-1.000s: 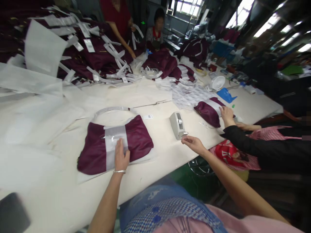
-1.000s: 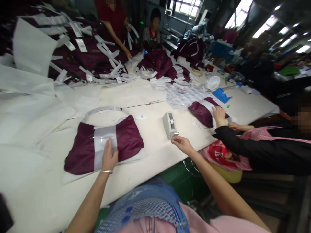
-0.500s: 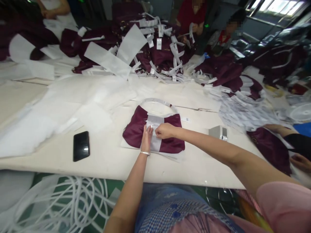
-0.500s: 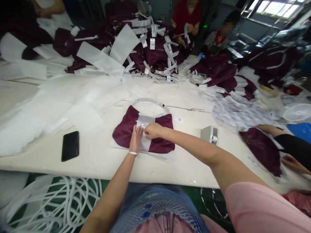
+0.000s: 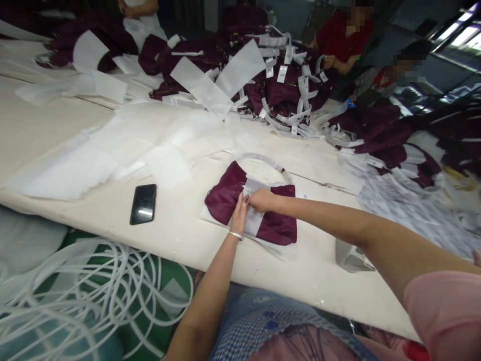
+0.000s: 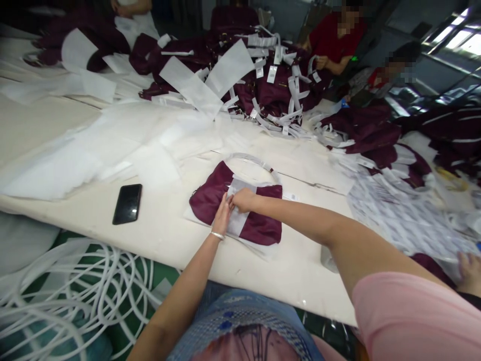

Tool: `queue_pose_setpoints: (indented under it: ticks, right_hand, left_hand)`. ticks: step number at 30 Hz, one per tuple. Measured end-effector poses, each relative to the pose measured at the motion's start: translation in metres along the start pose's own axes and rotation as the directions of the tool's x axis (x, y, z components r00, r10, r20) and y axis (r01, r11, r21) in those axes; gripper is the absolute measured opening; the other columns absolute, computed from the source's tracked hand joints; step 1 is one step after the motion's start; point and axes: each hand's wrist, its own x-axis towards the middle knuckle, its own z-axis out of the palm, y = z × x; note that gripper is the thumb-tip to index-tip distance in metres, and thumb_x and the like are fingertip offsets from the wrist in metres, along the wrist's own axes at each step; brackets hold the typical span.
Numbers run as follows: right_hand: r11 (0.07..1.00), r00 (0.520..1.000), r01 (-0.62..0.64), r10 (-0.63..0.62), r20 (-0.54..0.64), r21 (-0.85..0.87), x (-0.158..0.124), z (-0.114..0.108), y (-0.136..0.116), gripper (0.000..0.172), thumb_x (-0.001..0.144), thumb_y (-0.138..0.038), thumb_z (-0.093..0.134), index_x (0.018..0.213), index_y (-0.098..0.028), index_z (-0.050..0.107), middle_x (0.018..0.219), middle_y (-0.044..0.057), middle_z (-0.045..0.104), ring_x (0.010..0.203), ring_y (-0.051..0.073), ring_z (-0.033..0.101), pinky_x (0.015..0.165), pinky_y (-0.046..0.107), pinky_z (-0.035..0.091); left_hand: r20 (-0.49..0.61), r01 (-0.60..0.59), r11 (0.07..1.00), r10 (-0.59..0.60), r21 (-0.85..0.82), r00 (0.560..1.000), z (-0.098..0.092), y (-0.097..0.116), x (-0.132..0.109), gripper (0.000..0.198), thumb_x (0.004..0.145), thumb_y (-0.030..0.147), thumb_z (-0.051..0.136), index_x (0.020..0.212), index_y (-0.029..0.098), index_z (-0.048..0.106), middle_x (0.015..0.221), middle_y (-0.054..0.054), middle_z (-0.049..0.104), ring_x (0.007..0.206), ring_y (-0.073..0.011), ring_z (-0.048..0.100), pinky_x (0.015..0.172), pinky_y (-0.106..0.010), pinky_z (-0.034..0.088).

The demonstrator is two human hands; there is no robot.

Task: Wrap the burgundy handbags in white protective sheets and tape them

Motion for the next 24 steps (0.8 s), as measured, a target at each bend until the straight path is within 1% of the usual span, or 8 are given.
queue_pose_setpoints:
  ticks: [6,10,13,16,18,21,23,24]
  right_hand:
    - [0.995,1.0,0.01,-0.007,0.031,-0.101,0.0,-0.014,0.037,0.038,0.065,-0.055,0.079,0.072,-0.02,0.069,0.073,0.005,0.071,0.081,0.023,0.067,0.064,0.025,0.038]
    - [0.995,0.999,0.047,-0.046,0.016,-0.091,-0.001,-0.019,0.07,0.041,0.069,-0.061,0.074,0.077,-0.02,0.069,0.074,0.005,0.071,0.077,0.021,0.065,0.061,0.025,0.034]
    - [0.991,0.983,-0.133,0.131,-0.129,-0.005,-0.011,-0.019,0.097,0.032,0.067,-0.047,0.081,0.078,-0.02,0.068,0.082,0.006,0.072,0.08,0.022,0.065,0.063,0.026,0.036]
    - [0.931,0.881,-0.346,0.364,-0.303,0.113,-0.04,-0.01,0.109,0.018,0.081,-0.034,0.07,0.092,-0.019,0.067,0.099,0.01,0.072,0.089,0.024,0.065,0.066,0.029,0.041]
    - [0.892,0.795,-0.375,0.449,-0.408,0.252,-0.067,0.007,0.102,0.02,0.092,-0.031,0.055,0.104,-0.019,0.064,0.105,0.01,0.071,0.09,0.023,0.065,0.07,0.03,0.045]
    - [0.794,0.617,-0.22,0.563,-0.55,0.567,-0.11,0.051,0.07,0.026,0.095,-0.035,0.048,0.112,-0.021,0.062,0.107,0.006,0.071,0.09,0.019,0.066,0.079,0.031,0.05]
    - [0.728,0.509,-0.134,0.633,-0.584,0.672,-0.133,0.082,0.042,0.029,0.095,-0.038,0.049,0.114,-0.021,0.063,0.112,0.007,0.07,0.1,0.02,0.065,0.091,0.034,0.051]
    - [0.703,0.464,-0.125,0.666,-0.585,0.701,-0.142,0.096,0.028,0.03,0.095,-0.039,0.049,0.114,-0.021,0.064,0.115,0.008,0.069,0.106,0.022,0.064,0.097,0.037,0.049]
  left_hand:
    - [0.002,0.009,0.999,-0.009,-0.047,1.0,0.0,0.002,-0.001,0.063,0.098,0.046,0.04,0.153,0.026,0.018,0.153,-0.012,0.036,0.137,-0.0208,0.043,0.116,-0.041,0.034]
    - [-0.018,0.029,0.998,-0.03,-0.05,0.999,0.003,0.008,-0.004,0.058,0.098,0.045,0.043,0.151,0.03,0.025,0.152,-0.008,0.039,0.136,-0.0204,0.044,0.118,-0.04,0.033]
    - [-0.019,0.017,0.994,-0.015,0.11,1.0,0.004,0.011,-0.005,0.058,0.098,0.045,0.042,0.151,0.028,0.025,0.151,-0.008,0.041,0.135,-0.0206,0.046,0.116,-0.039,0.036]
    - [0.029,-0.038,0.947,0.03,0.319,0.999,0.007,0.014,-0.007,0.055,0.099,0.043,0.038,0.151,0.024,0.028,0.152,-0.009,0.04,0.137,-0.0205,0.042,0.118,-0.039,0.033]
    - [0.145,-0.137,0.826,0.068,0.547,0.987,0.011,0.014,-0.01,0.053,0.1,0.04,0.036,0.149,0.021,0.032,0.154,-0.009,0.037,0.142,-0.0209,0.034,0.12,-0.04,0.028]
    - [0.386,-0.377,0.382,0.057,0.844,0.921,0.022,0.009,-0.018,0.052,0.1,0.035,0.034,0.149,0.017,0.032,0.158,-0.009,0.028,0.148,-0.023,0.018,0.122,-0.045,0.021]
    - [0.427,-0.425,0.142,0.022,0.894,0.904,0.028,0.006,-0.022,0.054,0.099,0.033,0.035,0.15,0.016,0.029,0.159,-0.009,0.023,0.149,-0.0249,0.012,0.122,-0.048,0.019]
    - [0.421,-0.421,0.063,0.011,0.905,0.907,0.031,0.005,-0.024,0.054,0.099,0.032,0.035,0.15,0.015,0.027,0.159,-0.01,0.022,0.149,-0.0256,0.011,0.122,-0.049,0.019]
